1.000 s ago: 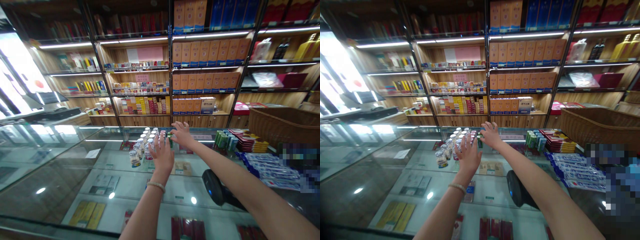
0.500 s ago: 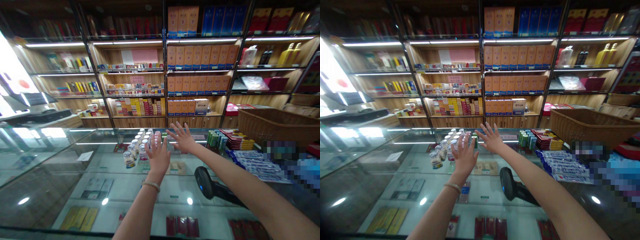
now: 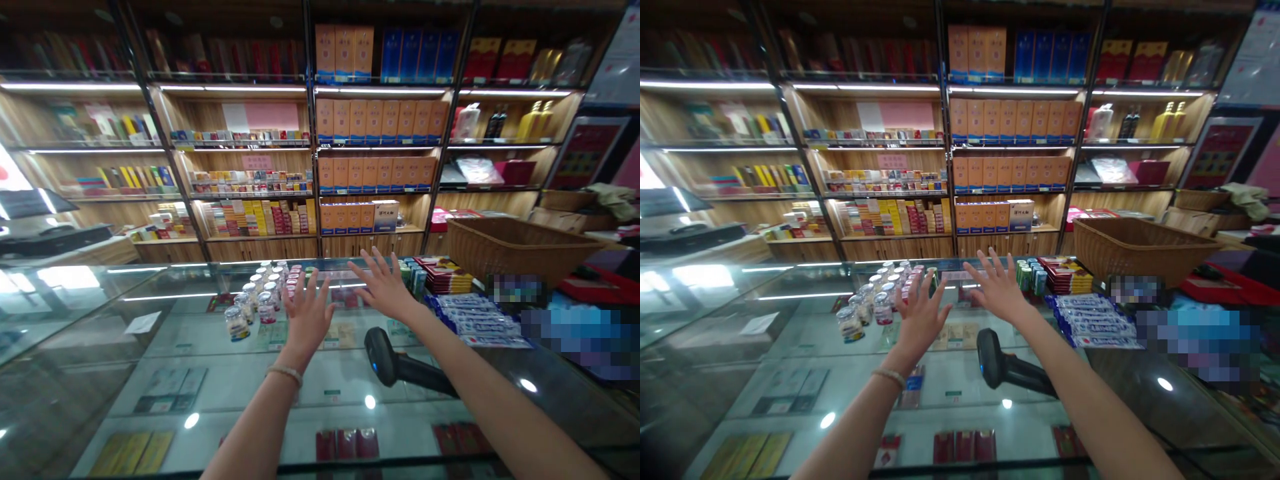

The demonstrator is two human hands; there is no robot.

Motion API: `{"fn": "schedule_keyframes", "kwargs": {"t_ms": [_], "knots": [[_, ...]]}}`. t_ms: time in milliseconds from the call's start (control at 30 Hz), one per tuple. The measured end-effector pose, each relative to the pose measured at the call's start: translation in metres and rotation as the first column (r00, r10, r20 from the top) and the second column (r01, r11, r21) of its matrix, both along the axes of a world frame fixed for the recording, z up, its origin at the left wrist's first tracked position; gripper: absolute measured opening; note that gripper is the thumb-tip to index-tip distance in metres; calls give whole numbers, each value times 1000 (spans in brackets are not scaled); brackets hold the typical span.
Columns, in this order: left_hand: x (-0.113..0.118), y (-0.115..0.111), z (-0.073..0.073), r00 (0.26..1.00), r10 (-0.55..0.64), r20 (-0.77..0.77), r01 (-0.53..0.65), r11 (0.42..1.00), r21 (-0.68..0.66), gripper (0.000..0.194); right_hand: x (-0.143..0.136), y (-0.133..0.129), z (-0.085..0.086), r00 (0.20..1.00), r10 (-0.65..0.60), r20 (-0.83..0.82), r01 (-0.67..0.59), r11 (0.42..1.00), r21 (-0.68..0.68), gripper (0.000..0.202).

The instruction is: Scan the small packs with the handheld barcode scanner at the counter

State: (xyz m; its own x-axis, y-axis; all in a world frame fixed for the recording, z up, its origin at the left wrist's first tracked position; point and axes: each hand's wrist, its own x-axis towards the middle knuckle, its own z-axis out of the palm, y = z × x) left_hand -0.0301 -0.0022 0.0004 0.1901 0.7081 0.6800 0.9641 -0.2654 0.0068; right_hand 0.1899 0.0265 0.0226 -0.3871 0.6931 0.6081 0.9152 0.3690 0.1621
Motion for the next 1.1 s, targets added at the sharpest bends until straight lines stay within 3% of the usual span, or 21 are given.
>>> {"fn": "schedule_keyframes", "kwargs": {"t_ms": [200,433,700,833,1100], "knots": [[7,0,-4,999,-47,-19,48,999,5,54,31,-25,-6,998,-65,1,65,998,19,64],[10,0,-7,996,-76,-46,76,997,5,52,56,-30,-18,990,-139,-15,139,990,7,63],[19,2,-9,986,-140,-90,141,990,15,44,77,-35,-4,985,-173,-15,173,985,15,62],[24,7,0,983,-160,-90,162,987,18,44,93,-34,2,972,-224,-75,227,973,33,56],[54,15,32,974,-204,-102,203,979,-17,45,112,-32,5,942,-293,-161,301,953,23,52]]}}
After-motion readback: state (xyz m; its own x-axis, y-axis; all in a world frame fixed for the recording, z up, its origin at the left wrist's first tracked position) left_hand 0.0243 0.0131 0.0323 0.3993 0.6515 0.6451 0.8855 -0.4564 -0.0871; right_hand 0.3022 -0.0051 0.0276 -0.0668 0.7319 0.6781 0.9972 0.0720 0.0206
